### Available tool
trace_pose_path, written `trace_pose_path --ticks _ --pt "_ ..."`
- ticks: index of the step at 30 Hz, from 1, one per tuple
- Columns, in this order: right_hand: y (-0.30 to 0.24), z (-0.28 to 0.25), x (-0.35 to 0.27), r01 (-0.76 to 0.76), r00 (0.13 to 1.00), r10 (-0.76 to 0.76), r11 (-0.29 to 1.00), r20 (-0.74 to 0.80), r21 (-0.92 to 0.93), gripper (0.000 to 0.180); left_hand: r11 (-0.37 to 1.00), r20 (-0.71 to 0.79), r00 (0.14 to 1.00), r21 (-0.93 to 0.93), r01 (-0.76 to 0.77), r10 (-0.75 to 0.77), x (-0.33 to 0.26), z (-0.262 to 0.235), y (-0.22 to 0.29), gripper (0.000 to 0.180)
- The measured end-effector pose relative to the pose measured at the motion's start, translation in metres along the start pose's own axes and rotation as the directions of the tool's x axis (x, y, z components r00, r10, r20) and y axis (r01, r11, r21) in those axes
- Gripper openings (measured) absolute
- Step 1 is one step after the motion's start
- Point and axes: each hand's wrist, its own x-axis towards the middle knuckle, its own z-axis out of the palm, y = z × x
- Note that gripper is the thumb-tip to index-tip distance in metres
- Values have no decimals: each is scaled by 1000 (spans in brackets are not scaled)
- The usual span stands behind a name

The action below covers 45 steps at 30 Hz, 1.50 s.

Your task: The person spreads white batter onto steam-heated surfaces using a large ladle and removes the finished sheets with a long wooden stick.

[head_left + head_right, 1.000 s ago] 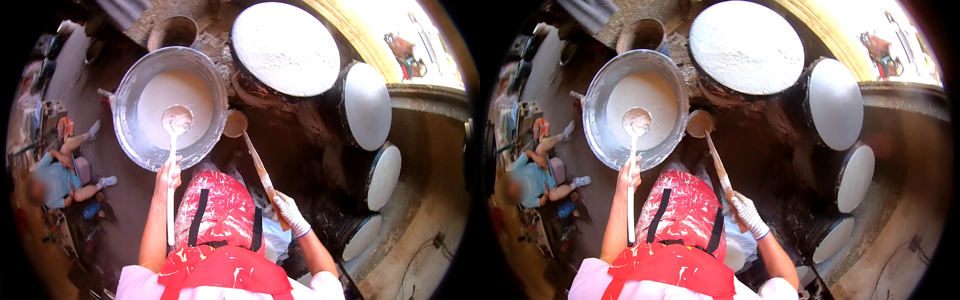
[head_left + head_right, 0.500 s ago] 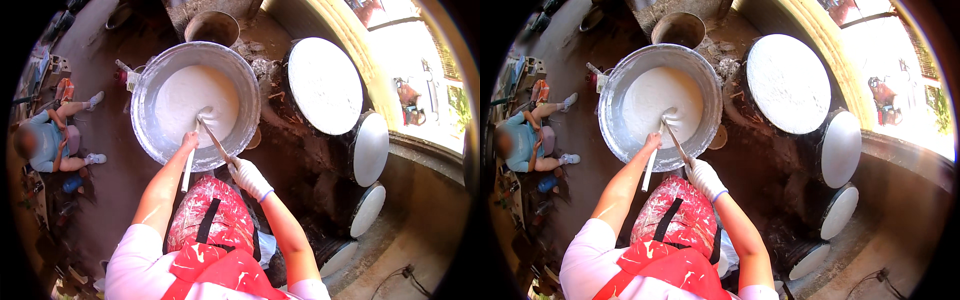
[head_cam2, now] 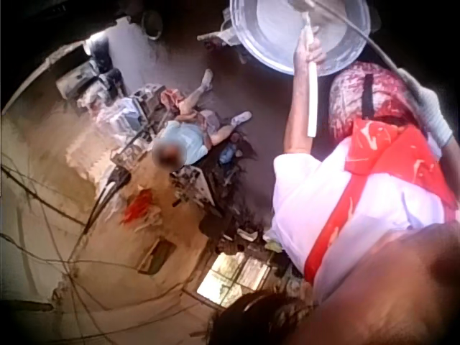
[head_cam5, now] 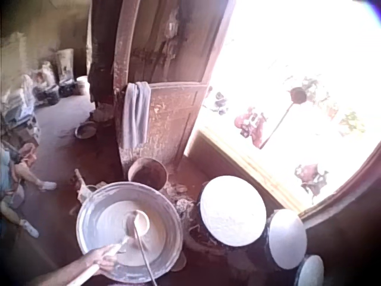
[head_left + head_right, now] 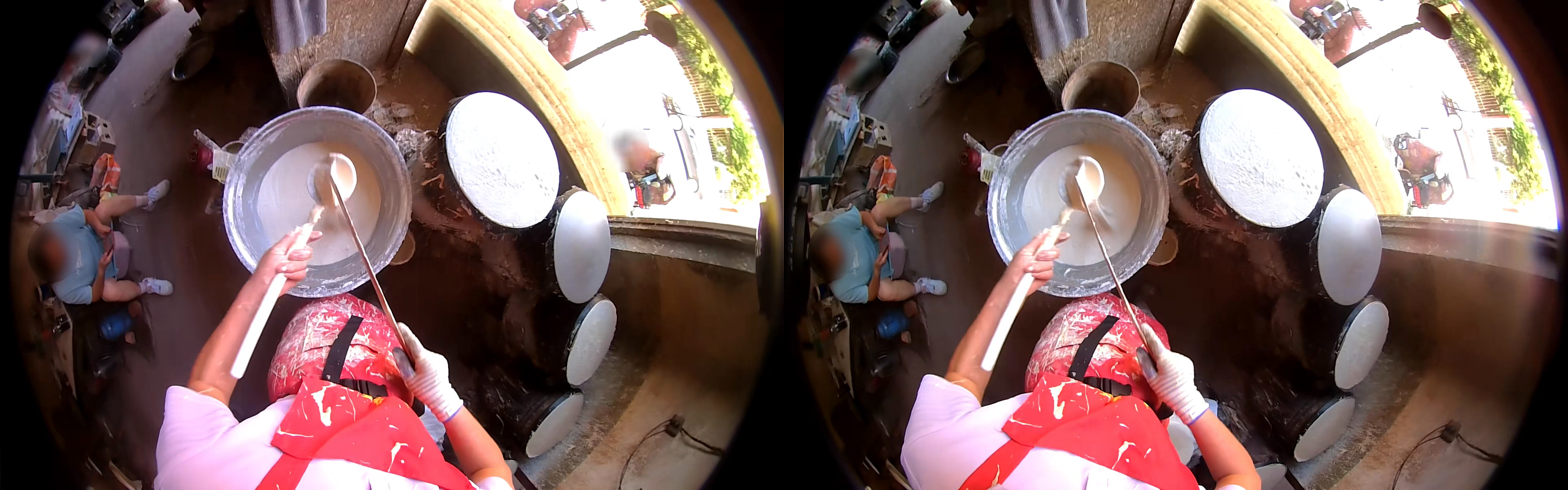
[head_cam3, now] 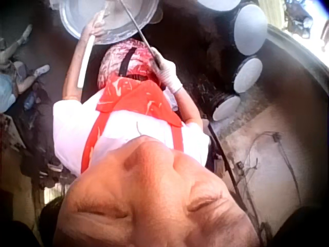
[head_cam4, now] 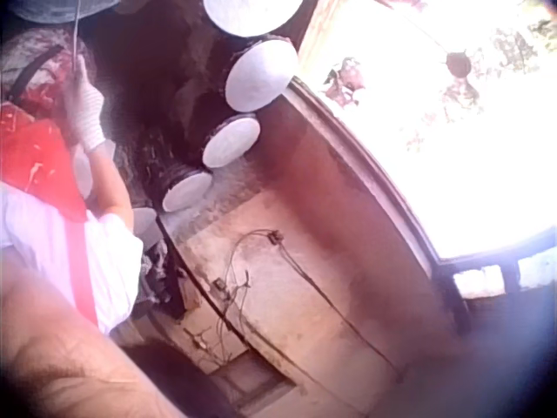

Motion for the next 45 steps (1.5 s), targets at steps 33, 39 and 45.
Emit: trace_pose_path --ticks 33,39,45 --pt "111 -82 -114 -6 911 231 836 -343 548 46 862 -44 998 506 -9 36 73 82 -168 43" --pt "174 -126 -187 -209 549 489 866 -678 455 47 720 184 922 681 129 -340 187 230 -299 39" --pt "221 -157 -194 -499 387 469 830 -793 248 46 592 245 883 805 44 -399 283 334 -425 18"
